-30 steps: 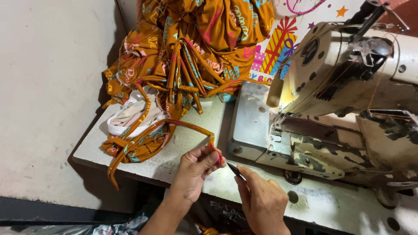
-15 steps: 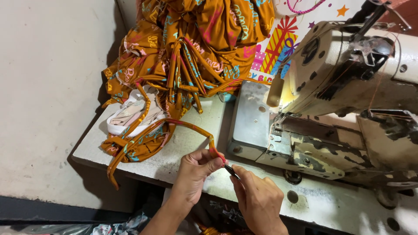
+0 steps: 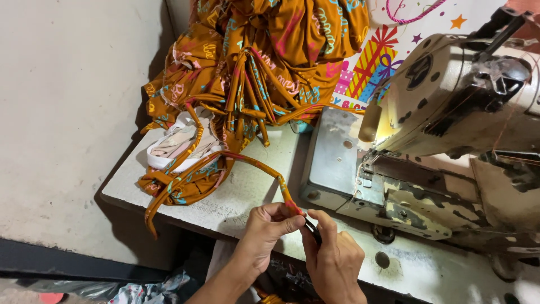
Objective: Trimming loose threads from fabric straps using a thread nipper at a sewing workstation
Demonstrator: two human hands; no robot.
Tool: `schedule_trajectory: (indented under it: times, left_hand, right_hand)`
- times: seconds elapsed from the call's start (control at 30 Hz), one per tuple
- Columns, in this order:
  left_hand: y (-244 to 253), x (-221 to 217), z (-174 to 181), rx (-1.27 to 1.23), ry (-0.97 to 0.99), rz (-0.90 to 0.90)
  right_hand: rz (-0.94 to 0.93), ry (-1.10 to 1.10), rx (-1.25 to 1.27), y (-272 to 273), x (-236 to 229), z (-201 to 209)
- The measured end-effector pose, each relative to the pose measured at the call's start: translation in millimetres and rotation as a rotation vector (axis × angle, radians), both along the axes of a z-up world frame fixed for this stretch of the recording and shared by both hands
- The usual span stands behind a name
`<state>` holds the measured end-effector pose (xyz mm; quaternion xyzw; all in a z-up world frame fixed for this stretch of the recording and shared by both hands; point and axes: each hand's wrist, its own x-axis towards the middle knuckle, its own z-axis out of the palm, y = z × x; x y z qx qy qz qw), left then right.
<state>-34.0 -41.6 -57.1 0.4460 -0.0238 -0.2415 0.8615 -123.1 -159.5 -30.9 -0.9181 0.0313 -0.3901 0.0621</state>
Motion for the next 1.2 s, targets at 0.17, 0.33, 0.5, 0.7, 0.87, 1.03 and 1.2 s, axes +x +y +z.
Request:
schedule_trajectory:
  times: [0.17,0.33,0.5,0.7,0.87,1.03,1.2]
  left_hand:
    - [9.4,1.5,5.8,0.016,-0.105,-0.047]
    - [16.6,-0.7,29.9,0.191,-0.4,0.05]
    - [12.5,-1.9,27.7,0.226,-0.339,0.182]
    - [2.6,-15.1,11.8,0.213,-0.223,0.131]
    - [8.3,-15.1,9.4,0.124,-0.233,0.213]
    - [7.3,-24.1,6.7,0.243,-0.32,0.141]
    - [7.9,-42.4,18.8,0.181,-0.373,-0.038]
  right_hand:
    - [0.046,-0.062,0.074,7.1,0.2,3.4]
    - [0.029,-0.041,0.049,6.7,-0.8,0.1]
    - [0.002,-0.019,0.067,10.0,-0.9,-4.7]
    - [-0.038,-0.007,0.056,12.9,-1.5,-5.7]
    - [-0.005,-0.005,0.043,4.6,-9.3,-0.9]
    - [0.244,0.156,0.958,-1.6,-11.0,12.8]
    - [0.347,-0.016,1.021,-9.9,-4.9,-15.4]
